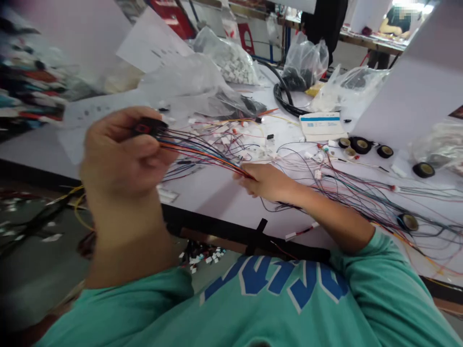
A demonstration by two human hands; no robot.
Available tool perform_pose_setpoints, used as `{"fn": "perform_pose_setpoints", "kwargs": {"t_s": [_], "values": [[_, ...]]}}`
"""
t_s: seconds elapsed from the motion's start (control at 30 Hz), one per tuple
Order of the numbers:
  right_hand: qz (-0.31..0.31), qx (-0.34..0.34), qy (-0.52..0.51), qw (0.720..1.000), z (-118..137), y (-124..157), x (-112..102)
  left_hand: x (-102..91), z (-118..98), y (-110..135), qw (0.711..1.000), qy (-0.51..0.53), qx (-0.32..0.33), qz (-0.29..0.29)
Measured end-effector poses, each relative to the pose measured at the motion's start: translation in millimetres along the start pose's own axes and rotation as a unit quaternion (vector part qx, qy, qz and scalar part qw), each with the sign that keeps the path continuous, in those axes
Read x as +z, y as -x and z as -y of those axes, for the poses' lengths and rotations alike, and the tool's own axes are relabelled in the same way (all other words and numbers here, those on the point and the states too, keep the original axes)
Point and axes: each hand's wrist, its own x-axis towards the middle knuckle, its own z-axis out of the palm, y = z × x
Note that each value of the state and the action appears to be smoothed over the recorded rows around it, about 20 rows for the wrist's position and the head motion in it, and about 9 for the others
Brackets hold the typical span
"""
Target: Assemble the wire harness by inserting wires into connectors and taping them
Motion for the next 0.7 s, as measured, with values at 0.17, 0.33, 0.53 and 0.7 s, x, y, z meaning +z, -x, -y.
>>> {"fn": "perform_pose_setpoints", "kwargs": {"t_s": [0.17,0.33,0.53,0.7], "values": [[0.058,0.003,0.125,0.991,-37.7,31.8,-18.2,-40.1,22.2,-14.7,0.988,0.054,-0.142,0.027],[0.118,-0.007,0.156,0.981,-52.0,44.3,-25.9,-66.9,48.9,-3.2,0.972,0.032,-0.222,-0.069],[0.176,-0.026,0.051,0.983,-67.9,55.6,-58.7,-90.4,68.1,7.7,0.984,0.019,-0.174,-0.014],[-0.094,0.160,0.254,0.949,-117.8,68.7,-117.9,-89.0,66.4,11.7,0.993,0.031,-0.117,-0.004]]}}
